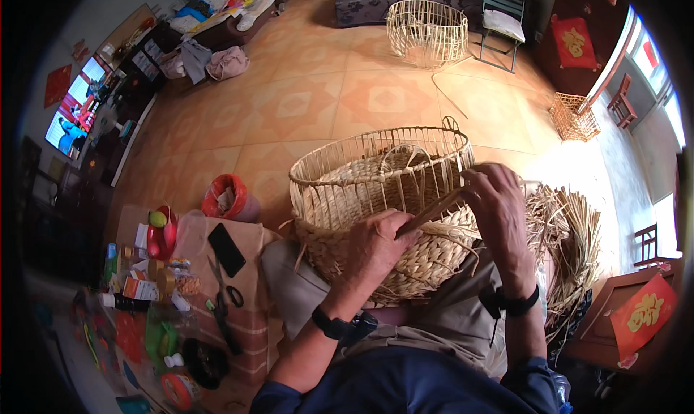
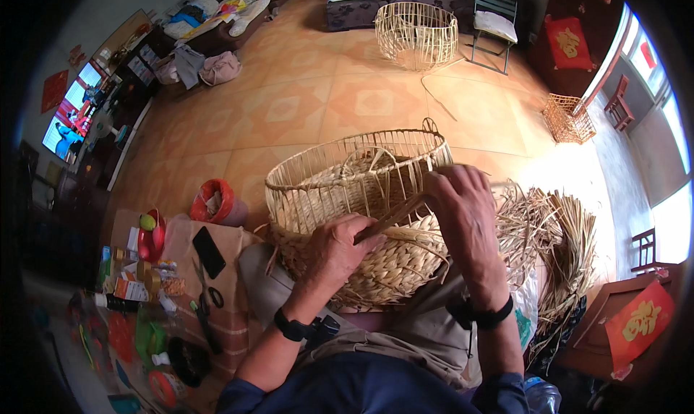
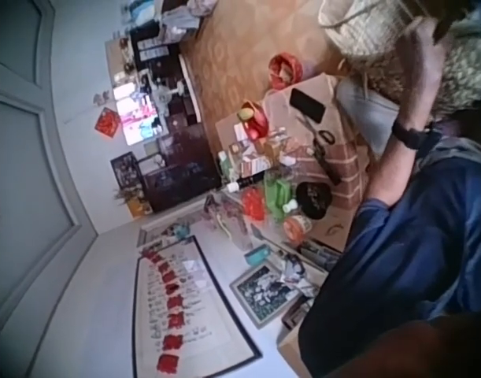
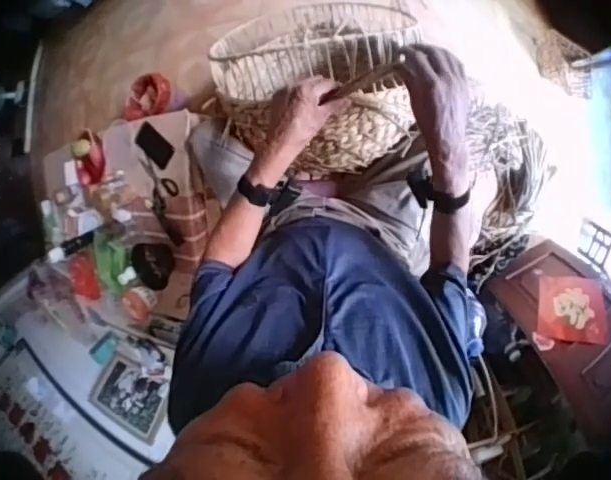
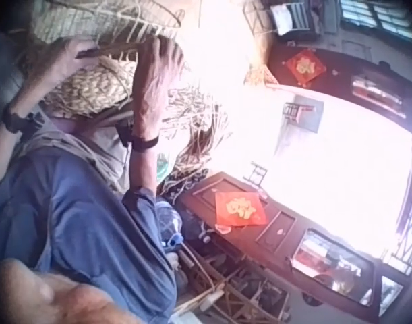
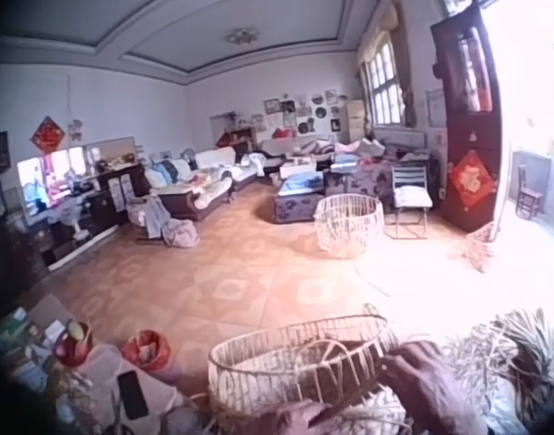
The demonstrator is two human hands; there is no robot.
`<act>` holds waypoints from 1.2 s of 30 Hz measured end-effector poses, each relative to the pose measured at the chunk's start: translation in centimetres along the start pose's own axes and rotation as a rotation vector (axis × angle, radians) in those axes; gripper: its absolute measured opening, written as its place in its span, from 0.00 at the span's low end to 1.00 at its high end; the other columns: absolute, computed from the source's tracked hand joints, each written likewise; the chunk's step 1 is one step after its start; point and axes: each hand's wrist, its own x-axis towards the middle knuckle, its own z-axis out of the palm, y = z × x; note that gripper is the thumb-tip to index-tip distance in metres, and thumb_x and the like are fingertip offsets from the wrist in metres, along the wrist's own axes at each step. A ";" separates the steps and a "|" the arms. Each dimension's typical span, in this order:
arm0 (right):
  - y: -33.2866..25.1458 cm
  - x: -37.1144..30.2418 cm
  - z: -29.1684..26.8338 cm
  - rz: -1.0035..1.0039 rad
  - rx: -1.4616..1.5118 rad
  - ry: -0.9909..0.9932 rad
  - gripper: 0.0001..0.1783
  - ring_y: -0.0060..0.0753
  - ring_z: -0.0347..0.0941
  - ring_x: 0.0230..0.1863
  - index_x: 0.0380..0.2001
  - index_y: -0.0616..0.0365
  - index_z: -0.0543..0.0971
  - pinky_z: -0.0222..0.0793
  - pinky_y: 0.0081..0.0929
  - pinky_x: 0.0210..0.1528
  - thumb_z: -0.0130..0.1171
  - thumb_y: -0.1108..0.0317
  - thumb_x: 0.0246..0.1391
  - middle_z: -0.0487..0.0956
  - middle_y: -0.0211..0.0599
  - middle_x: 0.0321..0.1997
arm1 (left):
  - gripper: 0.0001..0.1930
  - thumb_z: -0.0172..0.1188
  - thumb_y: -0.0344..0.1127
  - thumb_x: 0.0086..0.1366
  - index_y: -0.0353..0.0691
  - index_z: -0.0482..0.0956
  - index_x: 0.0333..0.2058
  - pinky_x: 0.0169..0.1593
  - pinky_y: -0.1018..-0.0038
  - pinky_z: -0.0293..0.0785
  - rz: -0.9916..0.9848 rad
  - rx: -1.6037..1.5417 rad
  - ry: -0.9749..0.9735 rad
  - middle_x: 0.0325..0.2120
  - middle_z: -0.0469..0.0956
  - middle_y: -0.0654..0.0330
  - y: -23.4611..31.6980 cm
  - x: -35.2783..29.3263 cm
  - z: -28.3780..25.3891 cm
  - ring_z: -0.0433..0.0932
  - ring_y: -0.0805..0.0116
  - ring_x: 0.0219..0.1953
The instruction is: The recorder is weaving a large bamboo basket using strips of bamboo.
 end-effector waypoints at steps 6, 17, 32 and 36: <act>-3.8 -5.1 1.8 0.285 0.328 0.048 0.14 0.35 0.75 0.25 0.43 0.60 0.82 0.69 0.33 0.26 0.71 0.66 0.57 0.80 0.39 0.29 | 0.13 0.74 0.33 0.59 0.37 0.86 0.41 0.37 0.66 0.79 0.088 0.004 0.210 0.31 0.85 0.54 -0.5 -0.9 1.6 0.85 0.55 0.33; -0.8 -0.4 6.6 0.685 1.354 -0.046 0.14 0.14 0.70 0.24 0.39 0.59 0.81 0.63 0.18 0.26 0.69 0.59 0.64 0.79 0.25 0.26 | 0.26 0.71 0.40 0.63 0.43 0.77 0.59 0.33 0.63 0.80 0.124 0.048 0.188 0.28 0.85 0.54 -2.5 -1.0 2.5 0.86 0.55 0.28; -2.1 2.2 6.2 0.013 0.346 -0.125 0.05 0.52 0.76 0.27 0.30 0.58 0.81 0.72 0.44 0.30 0.66 0.68 0.54 0.78 0.44 0.30 | 0.44 0.68 0.67 0.54 0.34 0.74 0.57 0.56 0.55 0.66 0.163 0.684 -0.036 0.36 0.79 0.57 -1.3 -1.5 4.9 0.77 0.60 0.43; -2.7 0.7 6.9 -0.019 0.114 -0.213 0.05 0.53 0.78 0.31 0.32 0.56 0.78 0.70 0.49 0.31 0.59 0.67 0.58 0.75 0.47 0.34 | 0.36 0.69 0.65 0.54 0.38 0.78 0.49 0.54 0.56 0.67 0.141 0.667 -0.100 0.35 0.81 0.56 -1.4 -1.0 5.1 0.78 0.59 0.44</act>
